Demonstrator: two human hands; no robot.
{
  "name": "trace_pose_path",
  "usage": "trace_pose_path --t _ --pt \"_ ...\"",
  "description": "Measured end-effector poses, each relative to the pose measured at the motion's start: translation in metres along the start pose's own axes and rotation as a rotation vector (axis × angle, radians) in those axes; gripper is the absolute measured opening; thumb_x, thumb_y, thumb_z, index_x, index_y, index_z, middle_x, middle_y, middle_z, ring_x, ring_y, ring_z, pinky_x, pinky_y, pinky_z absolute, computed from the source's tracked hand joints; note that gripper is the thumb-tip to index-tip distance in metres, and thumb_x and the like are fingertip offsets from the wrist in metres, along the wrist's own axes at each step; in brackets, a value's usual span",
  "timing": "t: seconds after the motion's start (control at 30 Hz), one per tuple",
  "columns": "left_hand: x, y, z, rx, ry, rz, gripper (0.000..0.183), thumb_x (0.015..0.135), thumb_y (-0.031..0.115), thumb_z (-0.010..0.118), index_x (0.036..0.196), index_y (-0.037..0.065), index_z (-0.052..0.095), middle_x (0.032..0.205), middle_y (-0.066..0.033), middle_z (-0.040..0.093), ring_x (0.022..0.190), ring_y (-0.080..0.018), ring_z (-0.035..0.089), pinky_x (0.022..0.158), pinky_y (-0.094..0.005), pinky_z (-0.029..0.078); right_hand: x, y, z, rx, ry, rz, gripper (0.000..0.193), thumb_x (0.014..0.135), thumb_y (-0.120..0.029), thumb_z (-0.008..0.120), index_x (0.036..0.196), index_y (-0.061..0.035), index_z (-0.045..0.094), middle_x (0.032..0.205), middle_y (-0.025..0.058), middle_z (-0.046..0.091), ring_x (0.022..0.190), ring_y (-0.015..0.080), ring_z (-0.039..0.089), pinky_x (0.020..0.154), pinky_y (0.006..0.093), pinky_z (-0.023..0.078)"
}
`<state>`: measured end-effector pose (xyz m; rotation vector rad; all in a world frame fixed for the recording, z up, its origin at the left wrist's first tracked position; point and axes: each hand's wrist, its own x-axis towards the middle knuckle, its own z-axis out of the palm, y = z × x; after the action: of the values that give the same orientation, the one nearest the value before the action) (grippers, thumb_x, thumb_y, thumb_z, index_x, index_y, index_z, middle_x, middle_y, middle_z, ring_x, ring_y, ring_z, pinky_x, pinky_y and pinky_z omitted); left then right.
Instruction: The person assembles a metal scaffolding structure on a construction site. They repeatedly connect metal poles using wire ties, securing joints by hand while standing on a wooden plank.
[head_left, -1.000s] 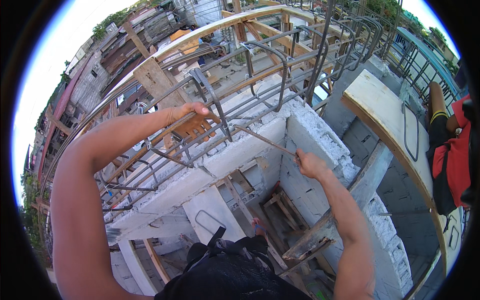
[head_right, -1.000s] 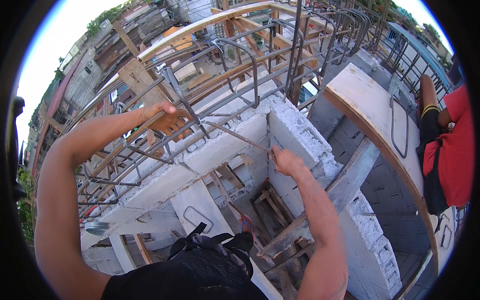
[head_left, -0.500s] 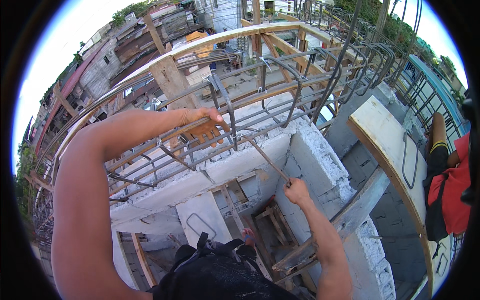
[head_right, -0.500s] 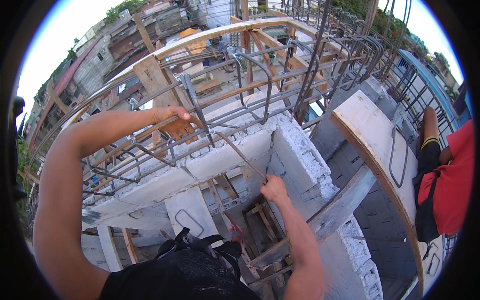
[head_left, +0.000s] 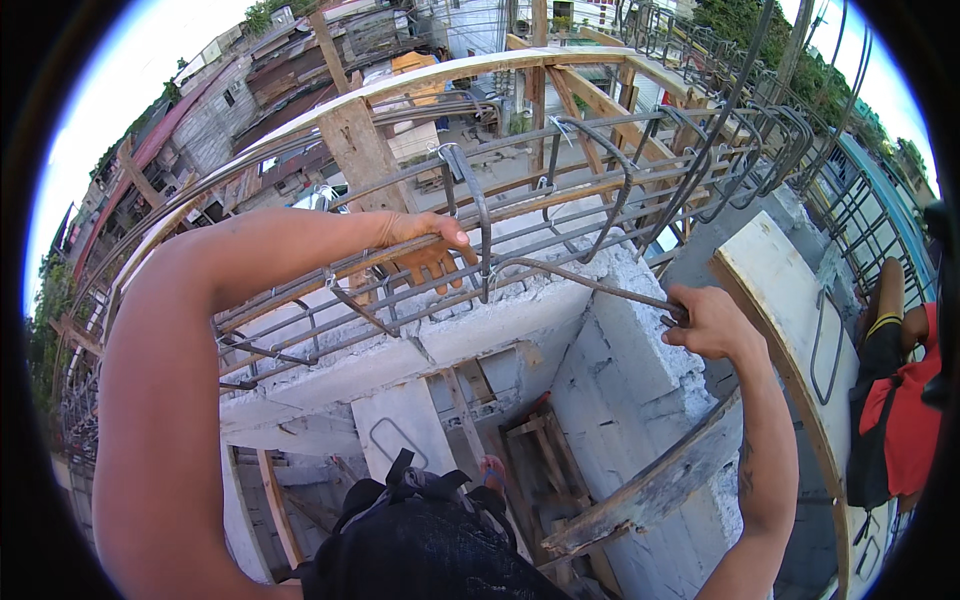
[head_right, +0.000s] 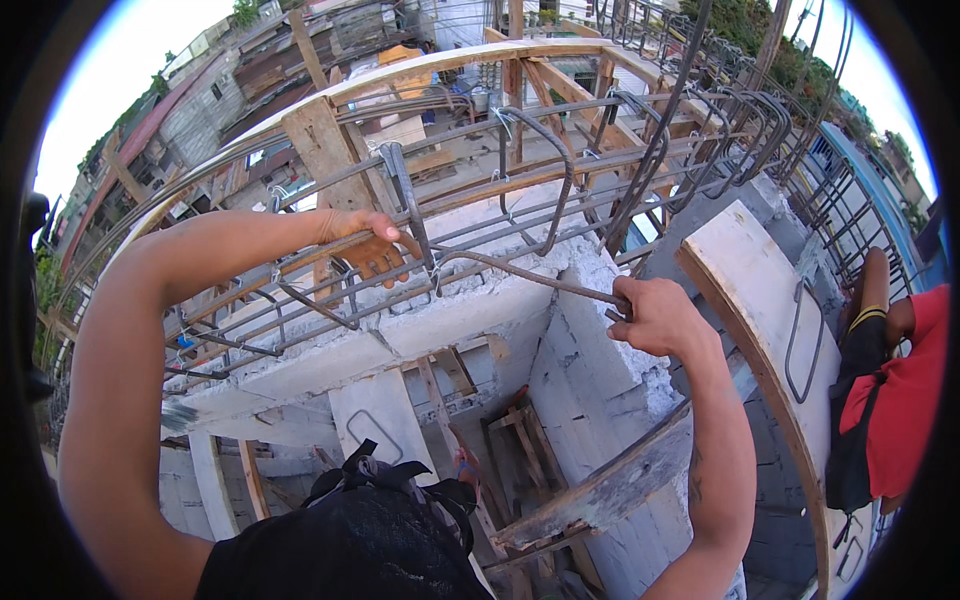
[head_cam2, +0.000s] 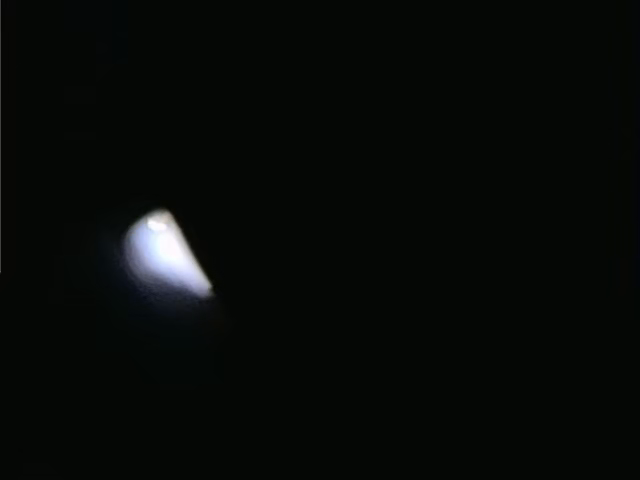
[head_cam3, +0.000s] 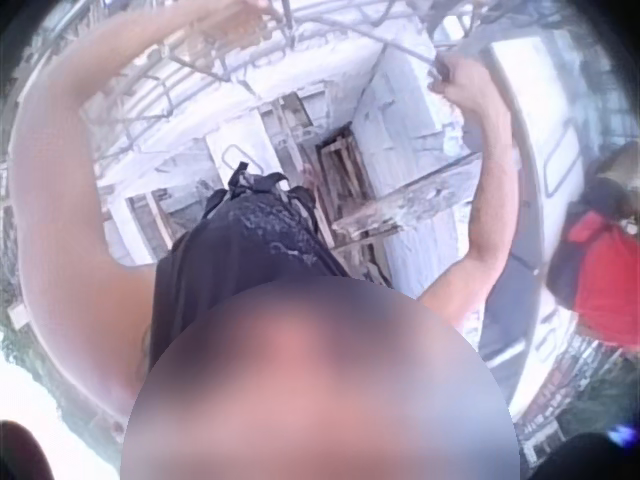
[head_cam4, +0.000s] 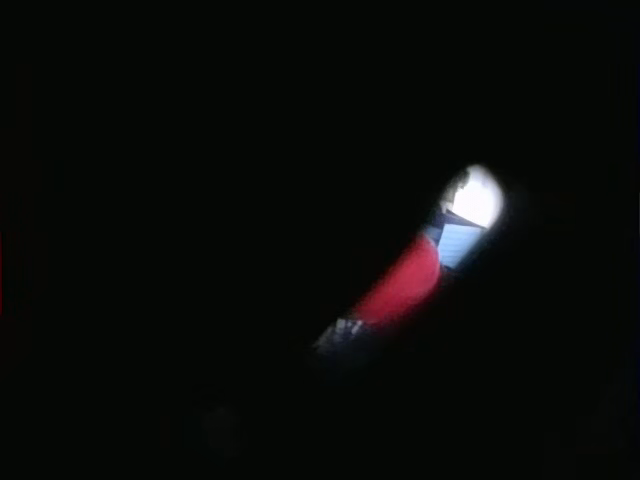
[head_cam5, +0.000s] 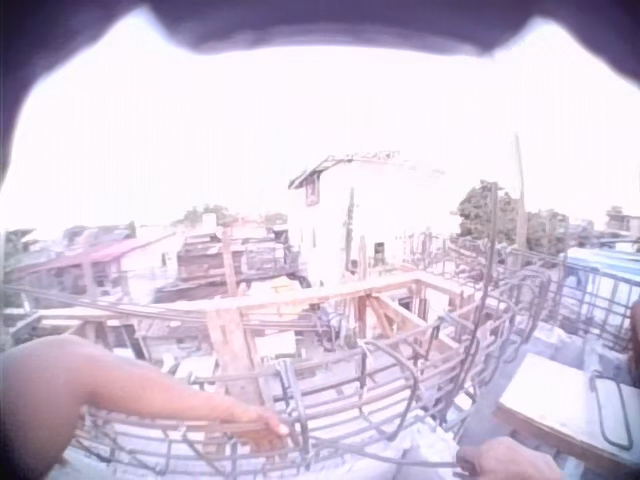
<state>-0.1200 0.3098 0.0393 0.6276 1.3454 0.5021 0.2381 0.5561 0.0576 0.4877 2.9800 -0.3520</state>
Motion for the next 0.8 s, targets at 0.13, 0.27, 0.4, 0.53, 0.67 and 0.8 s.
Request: trace_pose_path --t 0.13,0.27,0.4,0.53,0.67,0.8 --pt "-0.001 0.003 0.002 0.048 0.018 0.014 0.093 0.064 0.056 0.064 0.137 0.004 0.038 0.115 -0.0229 0.053 0.100 -0.0359 0.056 0.084 -0.0506 0.042 -0.004 0.020 -0.014 0.929 -0.628 0.108 0.049 0.070 -0.016 0.074 0.112 -0.0023 0.053 0.070 0.0133 0.061 0.056 0.0226 0.060 0.054 0.0345 0.046" --pt "-0.004 0.003 0.005 0.104 0.081 0.043 0.094 0.065 0.062 0.061 0.135 0.003 0.041 0.122 -0.0274 0.050 0.105 -0.0411 0.055 0.089 -0.0585 0.039 -0.014 0.028 0.006 1.383 -0.669 -0.069 0.062 0.070 -0.007 0.072 0.125 0.0033 0.045 0.075 0.0128 0.060 0.056 0.0204 0.059 0.053 0.0333 0.048" --pt "-0.006 0.000 0.004 0.129 0.091 0.050 0.095 0.065 0.063 0.060 0.136 0.002 0.040 0.123 -0.0286 0.049 0.107 -0.0422 0.054 0.090 -0.0595 0.038 -0.034 0.017 0.048 1.684 -0.758 0.211 0.052 0.075 -0.001 0.061 0.123 0.0119 0.045 0.079 0.0164 0.061 0.060 0.0234 0.061 0.053 0.0351 0.050" --pt "-0.004 0.001 0.005 0.130 0.089 0.044 0.097 0.065 0.064 0.060 0.136 0.001 0.039 0.124 -0.0299 0.048 0.109 -0.0432 0.053 0.091 -0.0606 0.038 -0.046 0.007 0.059 1.836 -0.852 0.101 0.044 0.078 0.001 0.057 0.119 0.0124 0.046 0.080 0.0159 0.061 0.065 0.0239 0.062 0.055 0.0375 0.052" --pt "-0.002 0.003 0.006 0.128 0.081 0.036 0.099 0.065 0.065 0.059 0.137 0.000 0.038 0.126 -0.0319 0.047 0.112 -0.0447 0.052 0.091 -0.0619 0.037 -0.058 -0.021 0.049 1.863 -0.861 0.411 0.026 0.090 -0.013 0.056 0.108 0.0035 0.049 0.072 0.0089 0.052 0.056 0.0174 0.053 0.050 0.0344 0.048" --pt "-0.005 0.003 0.007 0.128 0.096 0.033 0.103 0.065 0.066 0.058 0.138 -0.003 0.036 0.125 -0.0342 0.046 0.113 -0.0462 0.051 0.090 -0.0627 0.038 -0.058 -0.045 0.021 1.205 -0.683 0.272 0.023 0.093 -0.019 0.054 0.102 0.0010 0.048 0.068 0.0047 0.049 0.055 0.0143 0.050 0.050 0.0348 0.047"
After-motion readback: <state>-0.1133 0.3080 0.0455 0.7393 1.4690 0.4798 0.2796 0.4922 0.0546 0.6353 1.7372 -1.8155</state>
